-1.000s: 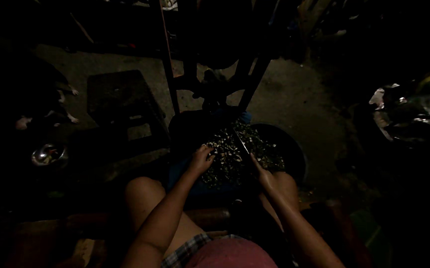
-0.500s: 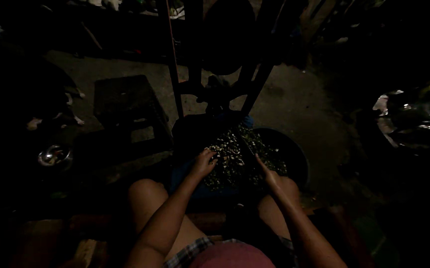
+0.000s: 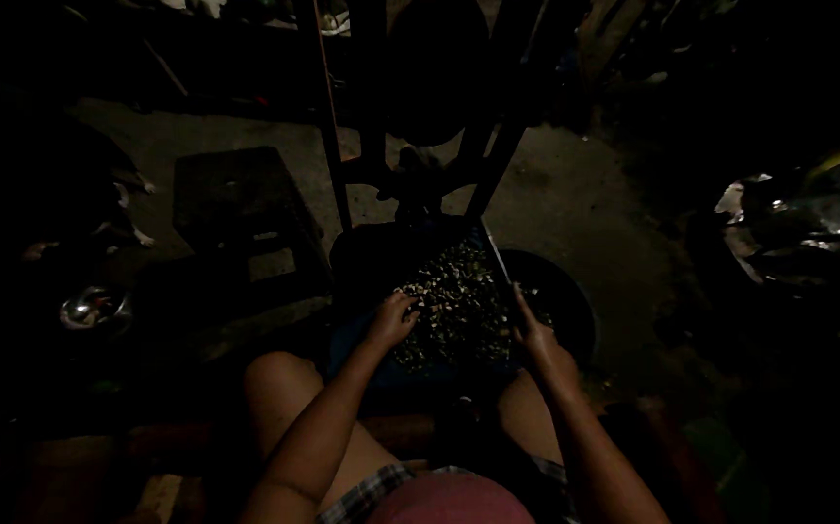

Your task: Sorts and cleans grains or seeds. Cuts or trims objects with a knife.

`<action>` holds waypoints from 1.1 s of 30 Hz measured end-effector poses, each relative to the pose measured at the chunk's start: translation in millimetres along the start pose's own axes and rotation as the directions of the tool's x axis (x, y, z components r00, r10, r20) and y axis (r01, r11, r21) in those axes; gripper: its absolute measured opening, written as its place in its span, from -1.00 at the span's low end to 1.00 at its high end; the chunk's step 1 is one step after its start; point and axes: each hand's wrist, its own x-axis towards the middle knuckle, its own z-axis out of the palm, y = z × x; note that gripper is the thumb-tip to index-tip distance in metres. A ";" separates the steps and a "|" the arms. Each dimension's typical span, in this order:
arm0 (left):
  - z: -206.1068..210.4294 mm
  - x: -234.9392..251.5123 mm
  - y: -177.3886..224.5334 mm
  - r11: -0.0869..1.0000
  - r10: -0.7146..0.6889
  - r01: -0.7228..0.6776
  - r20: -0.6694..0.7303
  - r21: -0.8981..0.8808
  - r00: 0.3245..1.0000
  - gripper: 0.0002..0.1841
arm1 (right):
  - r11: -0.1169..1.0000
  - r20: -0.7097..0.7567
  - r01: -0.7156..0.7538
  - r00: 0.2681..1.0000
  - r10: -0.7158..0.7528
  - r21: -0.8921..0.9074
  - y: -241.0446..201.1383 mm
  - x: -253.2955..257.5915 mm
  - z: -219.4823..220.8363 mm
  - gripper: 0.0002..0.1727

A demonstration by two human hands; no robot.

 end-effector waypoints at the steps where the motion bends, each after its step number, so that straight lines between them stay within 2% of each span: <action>1: 0.4 -0.2 -0.4 1.000 0.001 -0.001 -0.002 0.001 1.000 -0.58 | 1.000 -0.010 -0.008 1.000 0.008 0.005 3.6 2.6 4.2 -0.19; 2: 0.2 0.0 -0.2 1.000 -0.001 0.001 0.001 0.004 1.000 -0.58 | 1.000 0.013 -0.025 1.000 0.025 -0.012 8.5 5.5 11.7 -0.18; 4: 0.1 0.8 0.9 1.000 -0.006 0.006 0.013 0.013 1.000 -0.57 | 0.995 0.153 -0.086 0.984 0.093 -0.054 17.1 9.8 24.3 -0.19; 6: -0.3 1.9 0.6 1.000 -0.004 0.003 0.022 0.026 1.000 -0.57 | 0.993 0.193 -0.091 0.976 0.104 -0.075 19.8 13.1 21.7 -0.19; 8: 0.4 1.1 -0.7 1.000 -0.003 0.002 0.016 0.019 1.000 -0.58 | 0.996 0.162 -0.063 0.984 0.072 -0.058 14.9 9.9 6.6 -0.23; 12: 0.9 1.1 -0.3 1.000 0.005 -0.005 0.003 0.002 1.000 -0.58 | 0.999 -0.004 -0.043 0.999 0.043 0.018 4.4 0.8 -10.1 -0.21; 14: 0.9 0.9 0.3 1.000 0.005 -0.005 0.017 0.011 1.000 -0.58 | 0.997 0.020 -0.071 0.997 0.070 0.019 17.3 7.8 8.3 -0.19; 16: 0.9 1.1 1.5 1.000 -0.002 0.001 0.031 0.021 1.000 -0.58 | 0.994 0.106 -0.107 0.988 0.110 -0.030 28.8 12.3 24.1 -0.22; 19: 1.0 1.6 0.1 1.000 -0.002 0.002 0.027 0.009 1.000 -0.57 | 0.995 0.142 -0.091 0.985 0.097 -0.044 23.5 12.3 9.0 -0.23; 22: 1.1 1.7 -1.0 1.000 -0.002 0.001 0.028 0.010 1.000 -0.58 | 1.000 0.036 -0.028 0.999 0.028 -0.003 9.1 5.1 -5.9 -0.21; 24: 2.7 1.8 -3.1 1.000 0.012 -0.013 0.020 0.019 1.000 -0.58 | 1.000 -0.006 -0.016 1.000 0.016 0.019 9.4 7.1 0.8 -0.20; 28: 1.2 0.5 -1.4 1.000 0.005 -0.006 0.037 0.025 0.999 -0.57 | 0.996 0.132 -0.080 0.988 0.083 -0.028 32.1 19.9 32.0 -0.23; 31: -1.3 -0.7 0.1 1.000 -0.003 0.003 0.030 0.009 1.000 -0.58 | 0.996 0.171 -0.082 0.981 0.089 -0.046 15.4 17.0 10.6 -0.23; 33: -2.1 0.1 1.0 1.000 0.002 -0.002 0.022 0.008 1.000 -0.59 | 0.998 0.110 -0.049 0.993 0.052 -0.031 3.6 13.0 -0.1 -0.23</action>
